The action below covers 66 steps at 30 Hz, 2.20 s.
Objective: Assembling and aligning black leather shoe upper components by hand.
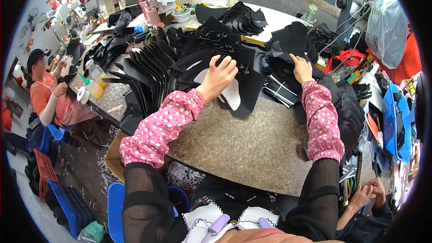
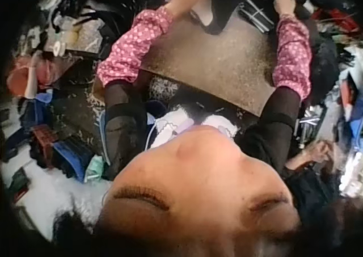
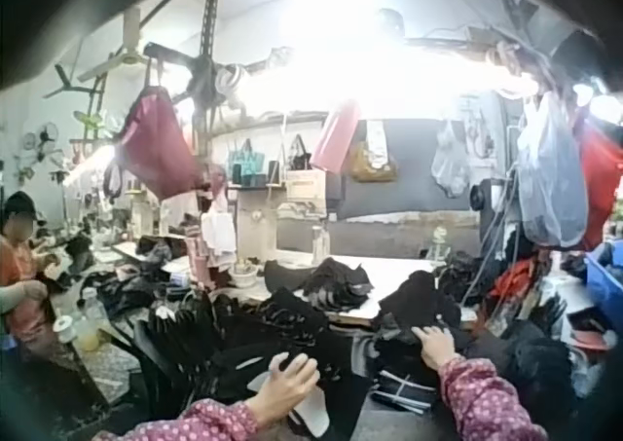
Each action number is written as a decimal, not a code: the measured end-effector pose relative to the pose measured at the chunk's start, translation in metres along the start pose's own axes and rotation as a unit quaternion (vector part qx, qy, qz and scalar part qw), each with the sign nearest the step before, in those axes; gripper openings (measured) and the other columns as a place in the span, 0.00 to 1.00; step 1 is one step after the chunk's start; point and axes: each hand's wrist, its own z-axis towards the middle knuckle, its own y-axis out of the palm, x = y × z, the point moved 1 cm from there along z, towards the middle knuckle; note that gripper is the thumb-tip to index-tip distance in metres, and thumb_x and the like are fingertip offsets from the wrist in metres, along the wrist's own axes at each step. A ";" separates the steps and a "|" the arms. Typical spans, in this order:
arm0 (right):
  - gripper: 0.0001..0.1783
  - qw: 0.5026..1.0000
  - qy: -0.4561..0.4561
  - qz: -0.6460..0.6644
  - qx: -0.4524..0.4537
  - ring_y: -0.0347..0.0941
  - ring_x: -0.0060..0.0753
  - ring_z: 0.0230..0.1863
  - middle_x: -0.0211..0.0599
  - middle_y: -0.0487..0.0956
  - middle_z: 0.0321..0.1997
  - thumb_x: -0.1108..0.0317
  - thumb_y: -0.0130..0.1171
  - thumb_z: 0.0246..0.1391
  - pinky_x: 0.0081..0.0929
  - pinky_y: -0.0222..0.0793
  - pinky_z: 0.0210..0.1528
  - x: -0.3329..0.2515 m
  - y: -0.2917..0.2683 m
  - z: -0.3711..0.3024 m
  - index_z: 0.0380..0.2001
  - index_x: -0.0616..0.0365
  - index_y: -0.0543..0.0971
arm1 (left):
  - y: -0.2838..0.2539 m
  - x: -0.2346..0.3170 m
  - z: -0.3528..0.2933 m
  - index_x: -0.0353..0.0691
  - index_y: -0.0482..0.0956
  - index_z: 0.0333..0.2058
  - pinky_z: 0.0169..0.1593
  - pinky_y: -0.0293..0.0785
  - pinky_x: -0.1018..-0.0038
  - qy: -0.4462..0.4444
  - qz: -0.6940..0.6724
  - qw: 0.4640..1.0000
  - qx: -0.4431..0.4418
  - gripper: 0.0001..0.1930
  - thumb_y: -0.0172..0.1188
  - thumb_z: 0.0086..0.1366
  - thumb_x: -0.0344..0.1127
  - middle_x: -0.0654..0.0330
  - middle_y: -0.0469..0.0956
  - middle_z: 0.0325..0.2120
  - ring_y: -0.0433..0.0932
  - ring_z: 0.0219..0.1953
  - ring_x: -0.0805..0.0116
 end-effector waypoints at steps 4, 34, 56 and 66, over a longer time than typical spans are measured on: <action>0.36 0.984 0.066 0.101 -0.133 0.60 0.43 0.63 0.47 0.65 0.61 0.62 0.54 0.44 0.40 0.54 0.62 0.010 0.003 0.009 0.61 0.49 0.62 | -0.027 -0.001 -0.009 0.48 0.73 0.27 0.58 0.43 0.56 0.023 -0.112 0.991 0.070 0.09 0.59 0.43 0.30 0.70 0.73 0.34 0.68 0.48 0.72; 0.65 0.616 0.121 0.755 -0.192 0.45 0.55 0.68 0.69 0.50 0.64 0.40 0.66 0.39 0.39 0.47 0.65 -0.263 -0.062 -0.150 0.65 0.62 0.37 | -0.091 -0.077 -0.069 0.37 0.73 0.29 0.52 0.63 0.65 -0.166 -0.618 0.750 0.164 0.06 0.60 0.53 0.29 0.54 0.78 0.29 0.70 0.45 0.61; 0.37 0.906 -0.133 0.320 0.243 0.60 0.43 0.54 0.40 0.65 0.53 0.67 0.67 0.39 0.36 0.55 0.58 -0.241 -0.086 -0.019 0.56 0.52 0.65 | -0.133 -0.071 -0.089 0.45 0.66 0.29 0.64 0.49 0.55 -0.123 -0.769 0.485 0.399 0.11 0.45 0.67 0.43 0.57 0.73 0.28 0.65 0.52 0.56; 0.26 0.476 -0.154 0.764 -0.408 0.66 0.18 0.51 0.29 0.74 0.50 0.66 0.60 0.53 0.23 0.60 0.56 -0.212 -0.147 -0.134 0.53 0.65 0.68 | -0.099 -0.015 -0.064 0.43 0.65 0.35 0.61 0.59 0.55 -0.124 -0.852 0.465 0.207 0.09 0.49 0.66 0.41 0.44 0.68 0.48 0.60 0.58 0.48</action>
